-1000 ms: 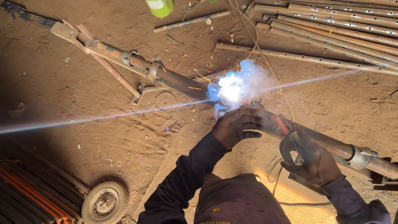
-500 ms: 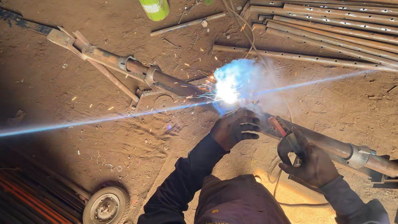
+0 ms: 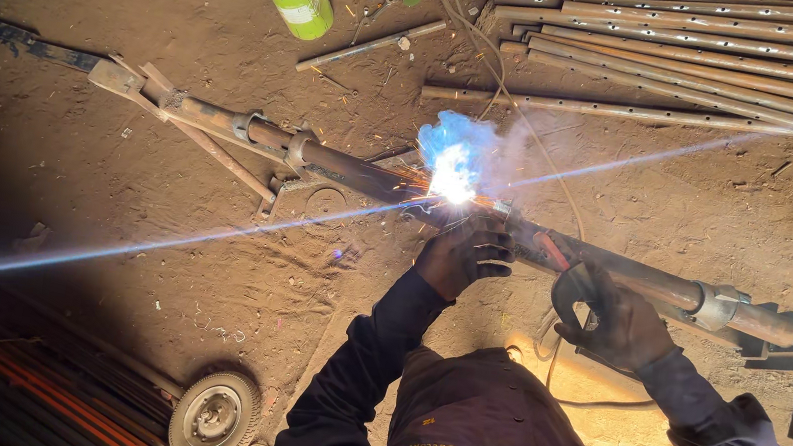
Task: The person welds a long metal pipe using a handheld welding torch. They move along the pipe, applying welds at multiple joints and sections while holding the pipe steady with the other hand.
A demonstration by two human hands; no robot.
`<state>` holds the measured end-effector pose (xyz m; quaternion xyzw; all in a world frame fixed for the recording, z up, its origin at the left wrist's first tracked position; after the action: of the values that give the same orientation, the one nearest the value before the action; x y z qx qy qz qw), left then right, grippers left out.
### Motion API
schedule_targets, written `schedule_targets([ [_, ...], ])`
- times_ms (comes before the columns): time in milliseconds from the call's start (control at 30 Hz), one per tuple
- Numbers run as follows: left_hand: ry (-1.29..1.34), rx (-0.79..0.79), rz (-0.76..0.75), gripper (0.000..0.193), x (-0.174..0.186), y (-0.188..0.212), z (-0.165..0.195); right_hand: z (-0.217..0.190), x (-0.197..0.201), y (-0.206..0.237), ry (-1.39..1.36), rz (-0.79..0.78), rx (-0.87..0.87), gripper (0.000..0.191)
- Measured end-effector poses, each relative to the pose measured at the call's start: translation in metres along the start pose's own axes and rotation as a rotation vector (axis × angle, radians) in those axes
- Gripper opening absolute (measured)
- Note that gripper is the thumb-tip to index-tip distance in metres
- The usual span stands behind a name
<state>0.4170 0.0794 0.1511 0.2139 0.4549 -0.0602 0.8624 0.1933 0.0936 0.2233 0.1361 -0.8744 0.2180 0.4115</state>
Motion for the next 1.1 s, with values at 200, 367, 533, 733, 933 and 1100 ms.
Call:
schedule_targets([
  [200, -0.048, -0.026, 0.010, 0.046, -0.003, 0.003, 0.006, -0.022, 0.010, -0.004, -0.206, 0.040, 0.161, 0.115],
  [367, -0.060, -0.028, 0.040, 0.043, -0.002, 0.001, 0.009, -0.008, 0.010, -0.007, -0.089, -0.026, -0.037, 0.111],
  [533, -0.048, -0.099, 0.153, 0.042, 0.025, 0.004, 0.028, 0.002, 0.014, 0.005, -0.123, 0.125, 0.033, 0.118],
  [733, -0.021, -0.285, 0.246, 0.036, 0.076, 0.032, 0.078, 0.044, 0.000, 0.040, 0.002, 0.136, -0.184, 0.118],
  [933, 0.035, -0.309, 0.404, 0.032, 0.125, 0.038, 0.089, 0.054, -0.010, 0.060, -0.098, 0.225, -0.305, 0.113],
  [1100, -0.044, -0.345, 0.560, 0.022, 0.179, 0.021, 0.081, 0.072, -0.037, 0.081, -0.184, 0.200, -0.651, 0.121],
])
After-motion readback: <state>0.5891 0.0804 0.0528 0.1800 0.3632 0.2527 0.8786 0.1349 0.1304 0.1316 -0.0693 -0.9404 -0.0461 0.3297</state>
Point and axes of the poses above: each hand's wrist, its own y-axis away from the middle knuckle, its own x-axis out of the back of the hand, z = x × y, the point moved 8 cm from there along -y, towards the middle knuckle, and after that the axes turned 13 degrees about z, right-handed, at the moved point
